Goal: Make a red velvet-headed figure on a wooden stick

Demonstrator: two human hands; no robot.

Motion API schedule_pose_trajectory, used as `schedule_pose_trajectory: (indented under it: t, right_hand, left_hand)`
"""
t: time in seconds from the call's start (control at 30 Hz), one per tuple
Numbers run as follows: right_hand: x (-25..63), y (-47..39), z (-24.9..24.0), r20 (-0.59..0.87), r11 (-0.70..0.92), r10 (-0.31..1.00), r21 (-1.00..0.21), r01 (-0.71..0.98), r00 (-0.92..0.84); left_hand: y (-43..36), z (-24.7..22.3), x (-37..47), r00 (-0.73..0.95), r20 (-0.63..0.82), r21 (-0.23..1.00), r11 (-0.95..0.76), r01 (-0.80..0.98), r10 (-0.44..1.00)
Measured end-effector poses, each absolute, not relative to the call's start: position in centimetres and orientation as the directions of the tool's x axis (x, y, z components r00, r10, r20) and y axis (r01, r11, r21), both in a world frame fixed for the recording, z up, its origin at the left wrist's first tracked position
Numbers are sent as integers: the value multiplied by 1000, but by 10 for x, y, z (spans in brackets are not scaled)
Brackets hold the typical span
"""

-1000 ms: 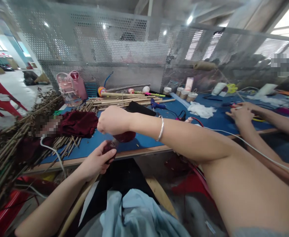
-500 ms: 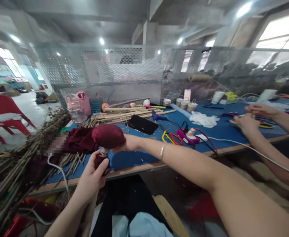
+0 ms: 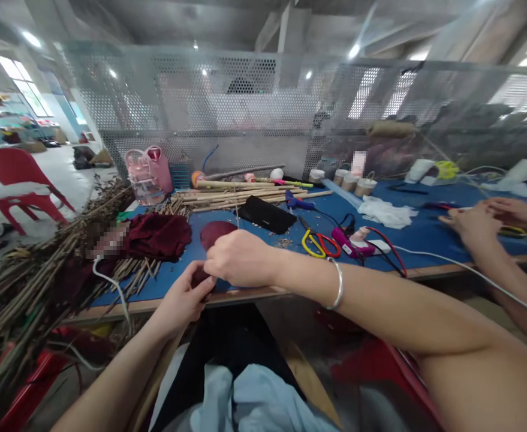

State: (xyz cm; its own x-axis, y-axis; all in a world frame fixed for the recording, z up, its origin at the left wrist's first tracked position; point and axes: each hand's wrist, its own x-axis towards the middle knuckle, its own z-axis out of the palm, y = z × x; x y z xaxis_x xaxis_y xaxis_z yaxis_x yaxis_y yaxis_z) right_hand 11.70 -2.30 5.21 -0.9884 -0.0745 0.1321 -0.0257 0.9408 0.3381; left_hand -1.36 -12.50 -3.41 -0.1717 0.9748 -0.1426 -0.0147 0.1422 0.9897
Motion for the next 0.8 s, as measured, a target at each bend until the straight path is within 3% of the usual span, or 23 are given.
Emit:
schedule_pose_trajectory:
  t: [0.27, 0.67, 0.73, 0.8]
  right_hand:
    - [95, -21, 76, 5, 930, -16, 368, -13, -1000]
    - [67, -34, 73, -204, 931, 27, 362, -50, -979]
    - [60, -27, 73, -290, 952, 68, 306, -26, -955]
    - [55, -9, 71, -478, 996, 54, 83, 16, -876]
  left_hand:
    - [-129, -38, -16, -133, -101, 991, 112, 74, 986]
    - [-131, -51, -8, -182, 76, 944, -12, 329, 980]
    - [-135, -48, -2, -129, 74, 932, -22, 363, 989]
    - [-143, -42, 4, -42, 88, 917, -64, 394, 995]
